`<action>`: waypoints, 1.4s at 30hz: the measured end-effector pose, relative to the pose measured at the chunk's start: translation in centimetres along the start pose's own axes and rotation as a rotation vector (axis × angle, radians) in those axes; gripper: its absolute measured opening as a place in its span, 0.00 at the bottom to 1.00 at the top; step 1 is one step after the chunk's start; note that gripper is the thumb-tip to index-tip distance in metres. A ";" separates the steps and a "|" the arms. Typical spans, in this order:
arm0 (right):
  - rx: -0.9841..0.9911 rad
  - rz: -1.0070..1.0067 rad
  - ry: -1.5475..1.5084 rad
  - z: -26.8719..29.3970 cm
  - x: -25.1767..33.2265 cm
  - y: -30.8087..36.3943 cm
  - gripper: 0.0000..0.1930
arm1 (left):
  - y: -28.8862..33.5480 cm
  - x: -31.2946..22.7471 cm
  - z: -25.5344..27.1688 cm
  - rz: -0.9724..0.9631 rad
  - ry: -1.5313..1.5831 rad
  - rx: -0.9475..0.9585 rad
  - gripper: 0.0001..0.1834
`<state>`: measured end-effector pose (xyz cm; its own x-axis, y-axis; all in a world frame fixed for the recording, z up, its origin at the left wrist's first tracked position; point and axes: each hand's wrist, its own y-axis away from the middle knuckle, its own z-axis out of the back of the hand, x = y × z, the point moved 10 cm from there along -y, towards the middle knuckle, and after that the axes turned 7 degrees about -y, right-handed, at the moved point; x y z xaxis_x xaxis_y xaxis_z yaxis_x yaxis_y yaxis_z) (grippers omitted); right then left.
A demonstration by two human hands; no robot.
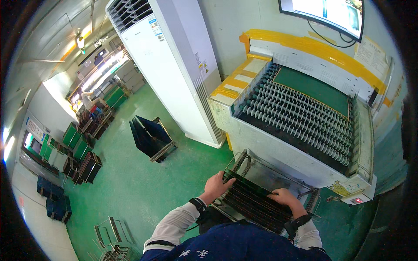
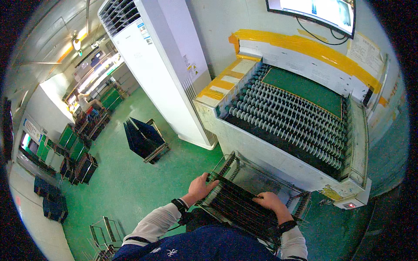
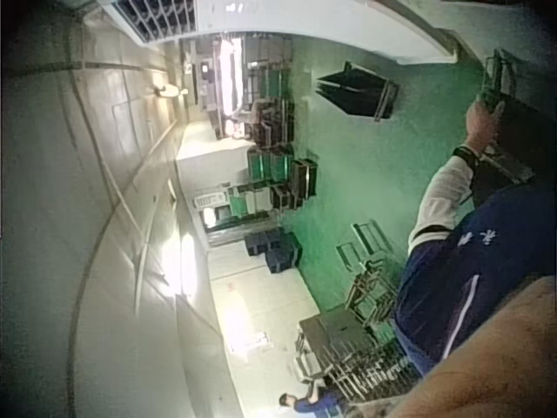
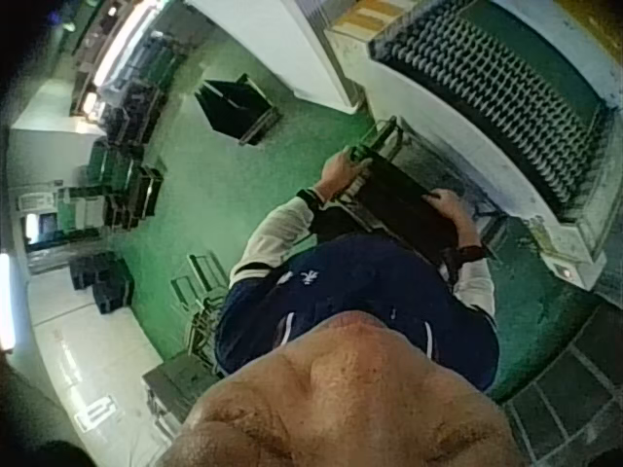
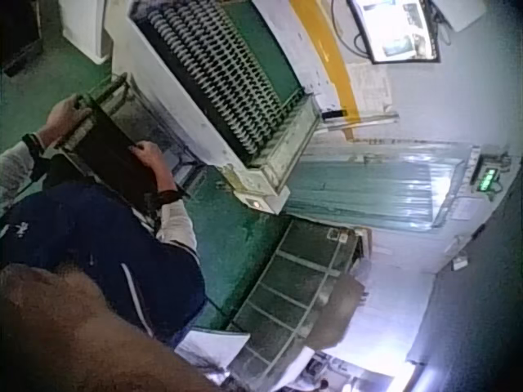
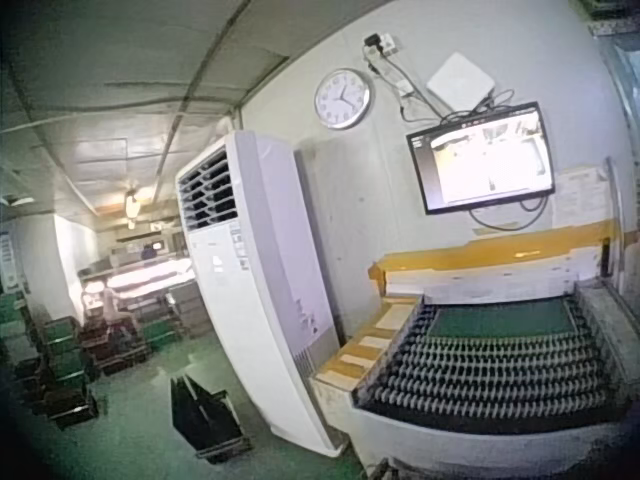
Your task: The recorder takes green industrial plates from a storage rack and places them onto a machine's conveyor belt for processing.
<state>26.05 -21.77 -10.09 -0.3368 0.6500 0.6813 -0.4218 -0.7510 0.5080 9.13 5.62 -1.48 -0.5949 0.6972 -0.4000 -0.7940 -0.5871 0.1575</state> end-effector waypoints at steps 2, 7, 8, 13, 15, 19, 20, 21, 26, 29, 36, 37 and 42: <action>0.000 0.001 0.013 -0.1 -0.2 -0.2 0.28 | 0.0 0.0 -0.1 0.005 0.009 0.004 0.38; -0.018 0.015 0.034 -0.2 -0.7 -0.5 0.28 | -0.1 0.1 -0.1 -0.004 0.017 -0.007 0.38; -0.017 0.012 0.036 -0.3 -0.8 -0.6 0.28 | 0.0 0.1 -0.1 -0.001 0.012 -0.005 0.38; -0.007 0.000 0.036 -0.3 -0.8 -0.5 0.28 | 0.0 0.0 0.0 -0.005 0.010 -0.006 0.38; -0.007 -0.003 0.014 -0.2 -0.7 -0.4 0.28 | 0.0 -0.1 0.0 0.001 0.012 0.010 0.38; -0.002 -0.006 0.002 0.0 -0.1 0.0 0.29 | 0.0 -0.3 0.1 -0.005 -0.014 0.022 0.39; -0.003 -0.005 -0.002 0.1 0.1 0.1 0.29 | 0.0 -0.2 0.0 -0.007 -0.015 0.013 0.39; -0.005 -0.005 -0.007 0.2 0.3 0.2 0.29 | 0.0 -0.1 0.0 -0.010 -0.016 0.004 0.39; -0.003 0.010 -0.011 0.1 0.2 0.1 0.29 | 0.0 -0.1 0.0 -0.006 0.013 -0.006 0.38; -0.004 -0.004 -0.002 0.1 0.2 0.2 0.28 | 0.0 -0.1 0.0 -0.004 0.000 0.000 0.38; 0.002 0.011 0.015 0.2 0.6 0.2 0.27 | -0.1 0.1 -0.2 -0.018 -0.018 -0.022 0.37; 0.004 0.007 0.019 0.2 0.7 0.3 0.27 | -0.1 0.1 -0.2 -0.018 -0.020 -0.024 0.37; -0.002 0.010 0.011 0.2 0.5 0.3 0.27 | -0.1 -0.1 -0.1 0.002 0.010 0.013 0.38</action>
<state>25.92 -21.71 -9.47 -0.3504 0.6434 0.6807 -0.4200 -0.7575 0.4997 9.27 5.60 -1.58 -0.5954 0.6917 -0.4088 -0.7944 -0.5830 0.1704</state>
